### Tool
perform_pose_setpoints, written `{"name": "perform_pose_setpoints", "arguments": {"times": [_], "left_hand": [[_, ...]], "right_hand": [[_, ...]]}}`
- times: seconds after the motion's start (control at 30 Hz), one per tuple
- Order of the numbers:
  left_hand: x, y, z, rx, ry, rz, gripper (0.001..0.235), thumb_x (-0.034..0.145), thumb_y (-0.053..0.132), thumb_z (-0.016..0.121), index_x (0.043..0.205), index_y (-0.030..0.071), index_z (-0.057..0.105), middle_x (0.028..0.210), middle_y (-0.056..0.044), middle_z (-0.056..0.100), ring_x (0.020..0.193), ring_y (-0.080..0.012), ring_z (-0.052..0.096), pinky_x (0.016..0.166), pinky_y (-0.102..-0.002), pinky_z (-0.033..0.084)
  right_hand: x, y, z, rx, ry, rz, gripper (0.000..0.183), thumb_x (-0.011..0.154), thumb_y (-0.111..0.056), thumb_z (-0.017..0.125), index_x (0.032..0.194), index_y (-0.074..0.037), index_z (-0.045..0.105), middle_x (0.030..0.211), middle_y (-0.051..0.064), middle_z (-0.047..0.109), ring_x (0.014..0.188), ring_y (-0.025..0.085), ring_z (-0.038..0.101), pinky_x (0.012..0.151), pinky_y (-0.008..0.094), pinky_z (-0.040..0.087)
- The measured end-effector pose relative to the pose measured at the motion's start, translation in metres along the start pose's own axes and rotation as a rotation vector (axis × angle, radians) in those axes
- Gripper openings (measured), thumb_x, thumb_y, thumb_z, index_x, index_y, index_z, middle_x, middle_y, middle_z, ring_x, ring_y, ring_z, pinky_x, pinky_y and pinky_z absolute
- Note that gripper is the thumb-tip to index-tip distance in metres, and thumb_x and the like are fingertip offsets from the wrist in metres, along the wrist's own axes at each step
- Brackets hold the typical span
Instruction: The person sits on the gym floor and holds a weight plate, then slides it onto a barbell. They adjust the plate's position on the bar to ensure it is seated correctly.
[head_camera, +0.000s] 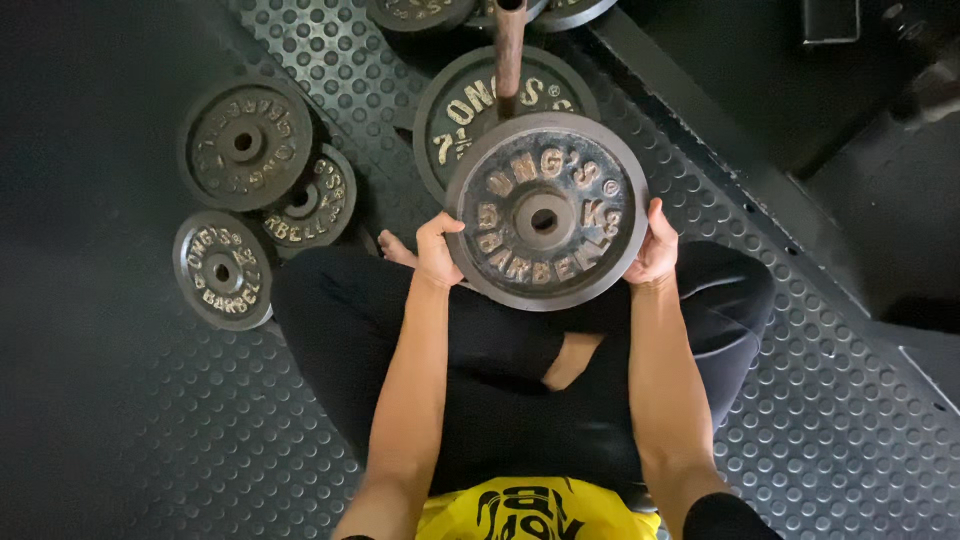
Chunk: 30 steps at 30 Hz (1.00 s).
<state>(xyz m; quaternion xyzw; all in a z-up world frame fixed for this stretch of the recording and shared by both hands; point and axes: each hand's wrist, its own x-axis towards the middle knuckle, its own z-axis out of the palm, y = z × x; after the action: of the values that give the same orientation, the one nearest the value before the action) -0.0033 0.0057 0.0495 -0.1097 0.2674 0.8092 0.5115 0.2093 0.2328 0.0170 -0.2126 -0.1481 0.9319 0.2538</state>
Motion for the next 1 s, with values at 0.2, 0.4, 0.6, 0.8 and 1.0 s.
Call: {"name": "perform_pose_setpoints", "arguments": {"times": [0.2,0.4,0.6,0.8,1.0], "left_hand": [[0.016,-0.024,-0.041,-0.042,0.001,-0.014,0.046,0.074,0.0,0.062,0.118,-0.003,0.074,0.114,-0.02,0.073,0.099,-0.0422,0.073,0.103,-0.062,0.053],[0.008,-0.025,-0.033,0.04,0.04,0.01,0.052,0.07,0.001,0.063,0.121,0.0,0.075,0.118,-0.021,0.074,0.104,-0.0445,0.073,0.106,-0.062,0.05],[0.005,-0.014,-0.015,-0.029,0.116,-0.013,0.041,0.069,0.003,0.065,0.108,0.0,0.076,0.104,-0.021,0.075,0.092,-0.0428,0.073,0.096,-0.055,0.057],[0.015,-0.016,-0.024,0.01,0.161,-0.035,0.039,0.067,0.005,0.066,0.104,0.003,0.077,0.103,-0.022,0.076,0.092,-0.0424,0.073,0.094,-0.052,0.056],[0.008,-0.008,-0.011,0.041,0.151,-0.068,0.033,0.068,0.007,0.069,0.101,0.005,0.075,0.095,-0.016,0.073,0.083,-0.0368,0.071,0.088,-0.047,0.058]], "right_hand": [[0.008,-0.007,0.021,-0.008,0.087,-0.032,0.054,0.099,-0.046,0.072,0.131,-0.002,0.077,0.129,0.028,0.076,0.121,0.05,0.074,0.11,0.072,0.054],[0.008,-0.006,0.025,-0.001,0.084,-0.038,0.055,0.097,-0.044,0.074,0.132,-0.002,0.076,0.129,0.025,0.077,0.122,0.046,0.075,0.109,0.068,0.057],[0.005,0.0,0.04,-0.01,0.175,-0.027,0.053,0.097,-0.043,0.076,0.13,-0.002,0.077,0.128,0.026,0.077,0.122,0.047,0.075,0.106,0.067,0.058],[0.007,0.0,0.042,-0.012,0.185,-0.03,0.053,0.097,-0.043,0.075,0.129,-0.001,0.078,0.127,0.026,0.078,0.122,0.046,0.075,0.108,0.066,0.058],[-0.001,0.001,0.05,-0.018,0.14,-0.04,0.052,0.099,-0.043,0.072,0.13,-0.002,0.078,0.131,0.029,0.075,0.126,0.05,0.072,0.113,0.071,0.052]]}}
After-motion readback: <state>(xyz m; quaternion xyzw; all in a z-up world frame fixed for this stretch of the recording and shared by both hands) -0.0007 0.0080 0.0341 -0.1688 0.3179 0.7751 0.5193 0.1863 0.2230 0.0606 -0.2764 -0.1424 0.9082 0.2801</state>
